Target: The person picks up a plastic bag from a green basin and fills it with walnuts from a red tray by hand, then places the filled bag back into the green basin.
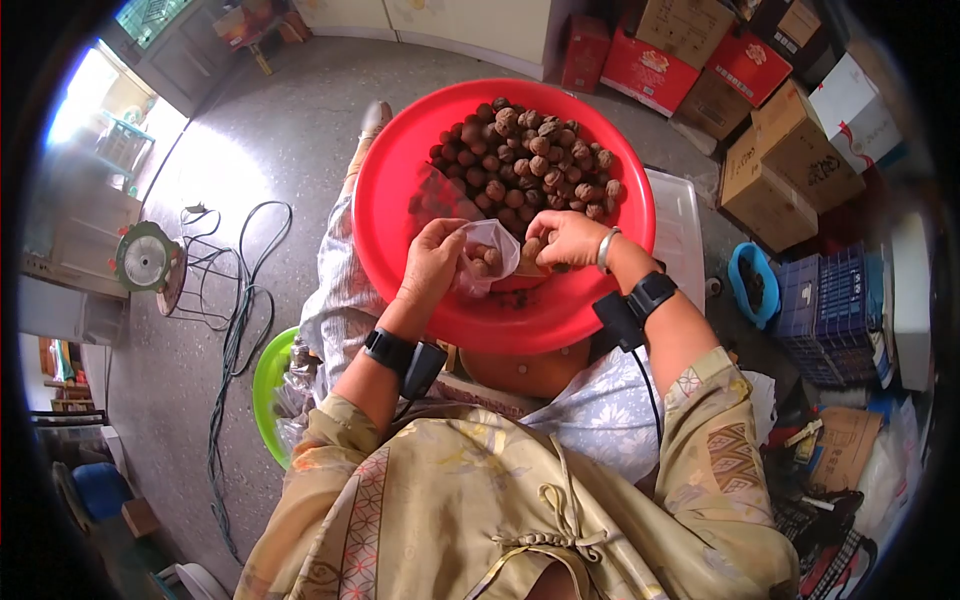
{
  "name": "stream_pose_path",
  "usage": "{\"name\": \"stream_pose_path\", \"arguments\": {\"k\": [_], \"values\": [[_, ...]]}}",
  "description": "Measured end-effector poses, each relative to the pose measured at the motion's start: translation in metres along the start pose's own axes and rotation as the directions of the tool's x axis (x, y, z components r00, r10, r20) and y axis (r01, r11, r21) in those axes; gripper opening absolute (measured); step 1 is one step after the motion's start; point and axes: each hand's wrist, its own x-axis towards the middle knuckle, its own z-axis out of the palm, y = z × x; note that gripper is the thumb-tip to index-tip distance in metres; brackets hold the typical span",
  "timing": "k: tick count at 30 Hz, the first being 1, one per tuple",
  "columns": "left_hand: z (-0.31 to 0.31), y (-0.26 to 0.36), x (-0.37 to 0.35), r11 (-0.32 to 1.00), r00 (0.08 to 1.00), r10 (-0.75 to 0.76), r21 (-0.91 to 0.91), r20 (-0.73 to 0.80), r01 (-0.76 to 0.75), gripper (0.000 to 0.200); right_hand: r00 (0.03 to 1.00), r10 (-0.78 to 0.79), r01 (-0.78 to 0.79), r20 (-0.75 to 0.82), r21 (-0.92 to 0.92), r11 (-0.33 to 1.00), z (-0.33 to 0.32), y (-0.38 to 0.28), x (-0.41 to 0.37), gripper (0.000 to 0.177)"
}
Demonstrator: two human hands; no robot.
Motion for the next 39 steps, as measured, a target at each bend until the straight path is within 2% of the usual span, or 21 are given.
{"name": "stream_pose_path", "arguments": {"k": [2,4,5,6,8,12,14,20,23,26,28,30,33,37,39], "values": [[0.001,0.002,-0.001,1.000,1.000,-0.015,0.012,-0.010,0.015,0.024,1.000,0.013,-0.013,0.009,0.014,1.000,-0.011,-0.020,-0.012,0.032],[0.001,0.001,-0.001,1.000,1.000,-0.001,0.011,-0.003,0.001,0.025,0.993,0.121,-0.120,0.000,0.140,0.983,-0.017,-0.038,-0.024,0.033],[0.000,0.001,-0.001,1.000,1.000,0.011,0.010,0.005,-0.011,0.025,0.998,0.053,-0.052,-0.012,0.106,0.993,-0.019,-0.033,-0.023,0.033],[0.001,0.001,-0.001,1.000,1.000,0.011,0.011,0.004,-0.012,0.025,0.999,0.052,-0.050,-0.012,0.106,0.993,-0.020,-0.029,-0.021,0.033],[0.001,0.002,-0.002,1.000,1.000,-0.004,0.011,-0.004,0.004,0.025,1.000,-0.010,0.013,-0.016,0.189,0.982,-0.020,-0.022,-0.019,0.033],[-0.001,0.005,-0.003,0.999,0.999,-0.044,-0.002,0.026,0.044,0.025,1.000,-0.023,0.028,-0.021,0.272,0.962,-0.021,-0.028,-0.022,0.030],[0.000,0.004,-0.002,0.999,0.999,-0.037,-0.004,0.026,0.037,0.025,1.000,0.018,-0.021,0.012,0.340,0.940,-0.021,-0.039,-0.026,0.029],[0.001,0.006,-0.003,0.999,0.998,-0.036,-0.017,0.044,0.037,0.025,0.998,-0.055,0.059,-0.021,0.342,0.938,-0.013,-0.045,-0.020,0.026],[0.003,0.011,-0.007,0.998,0.998,-0.050,-0.022,0.042,0.051,0.026,0.999,-0.028,0.018,0.017,0.424,0.905,-0.008,-0.064,-0.027,0.021],[0.003,0.009,-0.005,0.999,0.999,-0.045,0.012,0.018,0.044,0.026,0.999,-0.046,0.041,0.000,0.470,0.882,-0.006,-0.061,-0.022,0.019],[0.002,0.009,-0.005,0.998,0.998,-0.057,0.018,0.022,0.056,0.026,1.000,0.008,-0.001,-0.015,0.438,0.899,-0.005,-0.060,-0.021,0.019],[0.001,0.008,-0.004,0.997,0.997,-0.069,0.024,0.028,0.069,0.026,0.998,0.039,-0.003,-0.050,0.584,0.812,-0.004,-0.055,-0.018,0.020],[0.000,0.004,-0.002,0.998,0.998,-0.055,0.020,0.008,0.055,0.026,0.996,0.082,-0.047,-0.025,0.640,0.767,-0.005,-0.054,-0.022,0.019],[-0.001,0.003,-0.002,0.998,0.998,-0.056,-0.036,-0.006,0.055,0.022,0.997,0.073,-0.037,-0.025,0.676,0.736,-0.005,-0.054,-0.022,0.020],[-0.002,0.003,-0.001,0.998,0.998,-0.061,-0.035,0.000,0.061,0.022,0.992,0.108,-0.048,-0.071,0.573,0.818,-0.007,-0.056,-0.021,0.021]]}}
